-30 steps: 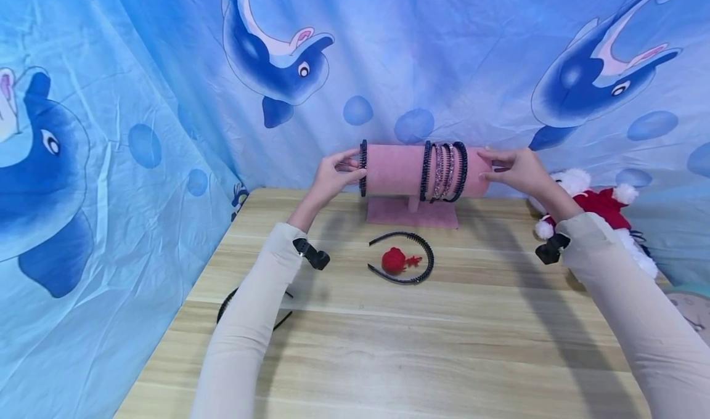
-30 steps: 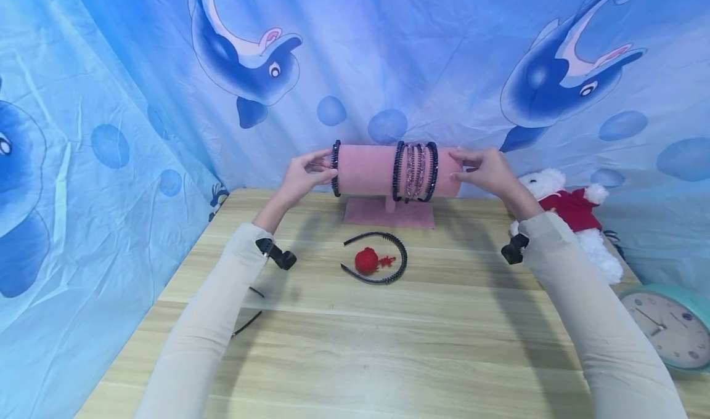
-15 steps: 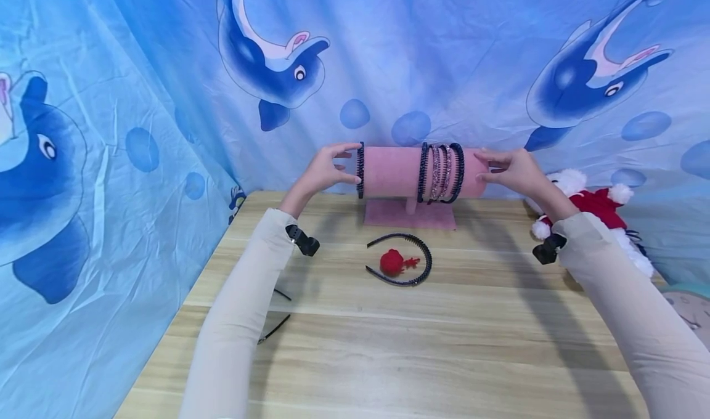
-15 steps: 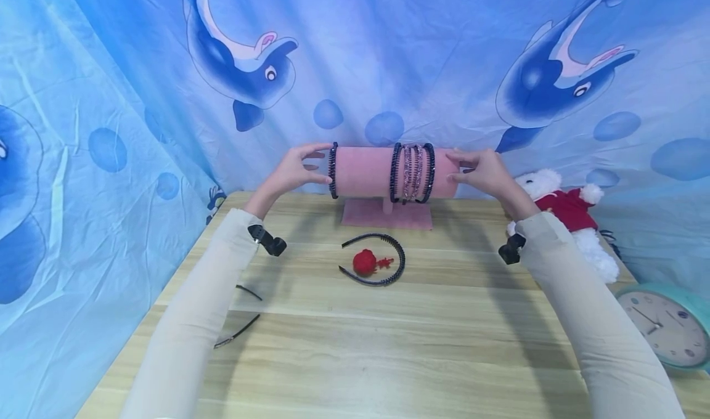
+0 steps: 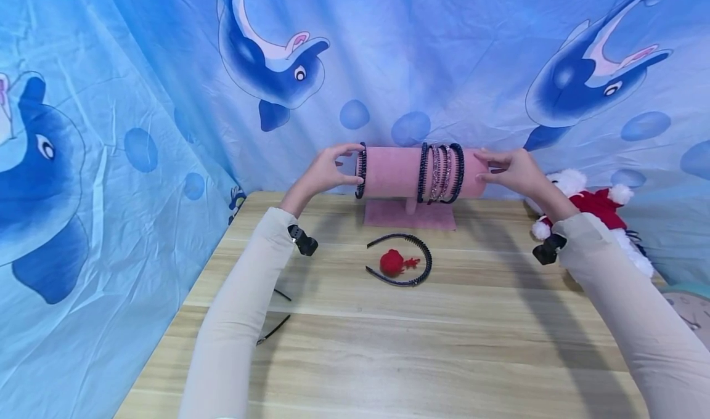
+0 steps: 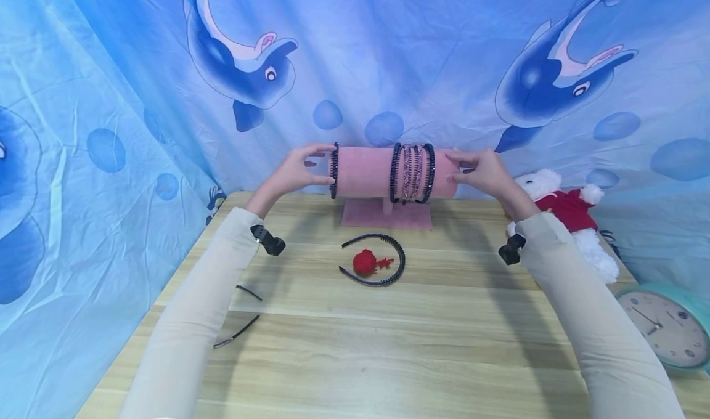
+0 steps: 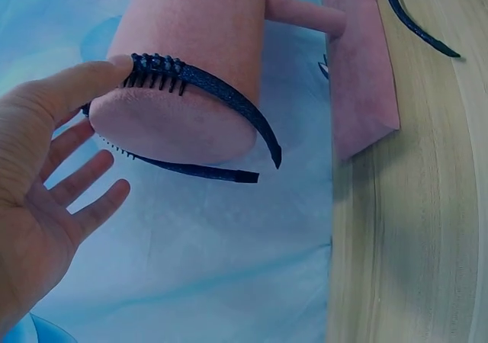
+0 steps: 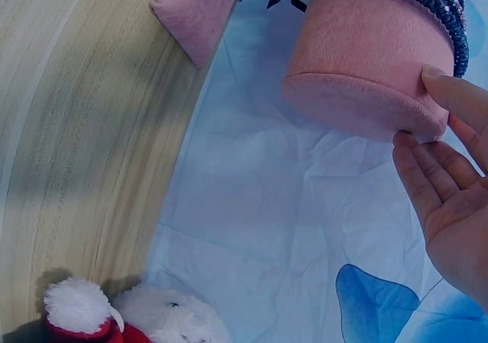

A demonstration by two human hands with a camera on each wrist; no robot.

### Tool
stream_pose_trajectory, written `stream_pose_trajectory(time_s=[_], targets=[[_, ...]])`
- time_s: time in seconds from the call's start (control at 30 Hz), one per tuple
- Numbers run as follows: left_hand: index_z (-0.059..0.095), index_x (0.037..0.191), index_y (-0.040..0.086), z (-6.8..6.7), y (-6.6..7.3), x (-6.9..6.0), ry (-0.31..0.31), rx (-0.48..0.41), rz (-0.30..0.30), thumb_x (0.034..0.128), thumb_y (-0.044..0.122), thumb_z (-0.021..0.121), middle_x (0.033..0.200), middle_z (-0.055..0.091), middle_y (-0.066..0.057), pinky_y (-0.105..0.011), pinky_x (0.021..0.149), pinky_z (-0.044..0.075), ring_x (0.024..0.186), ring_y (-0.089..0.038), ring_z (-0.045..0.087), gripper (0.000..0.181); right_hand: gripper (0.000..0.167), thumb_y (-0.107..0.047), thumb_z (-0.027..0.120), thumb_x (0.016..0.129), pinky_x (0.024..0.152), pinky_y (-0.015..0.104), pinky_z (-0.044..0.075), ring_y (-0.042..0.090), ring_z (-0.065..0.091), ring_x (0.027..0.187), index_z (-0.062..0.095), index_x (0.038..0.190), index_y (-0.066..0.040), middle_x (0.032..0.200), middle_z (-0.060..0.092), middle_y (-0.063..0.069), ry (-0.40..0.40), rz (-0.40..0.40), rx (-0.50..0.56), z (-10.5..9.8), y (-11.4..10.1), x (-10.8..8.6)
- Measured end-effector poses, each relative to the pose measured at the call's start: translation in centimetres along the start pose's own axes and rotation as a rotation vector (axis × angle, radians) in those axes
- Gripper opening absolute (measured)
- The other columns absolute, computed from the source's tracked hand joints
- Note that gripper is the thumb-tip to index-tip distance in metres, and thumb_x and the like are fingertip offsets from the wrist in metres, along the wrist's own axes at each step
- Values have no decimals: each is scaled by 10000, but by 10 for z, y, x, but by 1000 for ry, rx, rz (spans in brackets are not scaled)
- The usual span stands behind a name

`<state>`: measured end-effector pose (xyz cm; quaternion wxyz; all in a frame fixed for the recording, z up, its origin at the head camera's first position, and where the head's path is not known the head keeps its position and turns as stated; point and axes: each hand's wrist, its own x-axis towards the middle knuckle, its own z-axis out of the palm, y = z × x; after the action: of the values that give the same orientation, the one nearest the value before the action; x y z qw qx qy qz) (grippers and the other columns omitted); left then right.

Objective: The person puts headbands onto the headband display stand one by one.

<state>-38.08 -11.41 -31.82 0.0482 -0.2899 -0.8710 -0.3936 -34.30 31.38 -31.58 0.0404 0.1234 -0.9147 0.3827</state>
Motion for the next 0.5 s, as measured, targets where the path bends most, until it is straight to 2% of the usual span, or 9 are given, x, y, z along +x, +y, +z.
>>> stream_pose_trajectory(time_s=[0.3,0.5], targets=[[542,1449,111,2,-9,-1,8,3,6,806,148,874,1514,536,-80,-490,1153,456,1398,-314,481,725,612,-233,785,913,773,5,483,359,538,1362,537,1470,-179,1607,376,110,-10,9,12,1,0,1],[532,1455,109,5,-9,-4,11,59,31,756,142,908,1594,456,-26,-504,1158,446,1403,-300,465,795,610,-231,783,914,767,0,477,359,539,1359,538,1469,-164,1603,380,123,-3,10,3,0,-1,-1]])
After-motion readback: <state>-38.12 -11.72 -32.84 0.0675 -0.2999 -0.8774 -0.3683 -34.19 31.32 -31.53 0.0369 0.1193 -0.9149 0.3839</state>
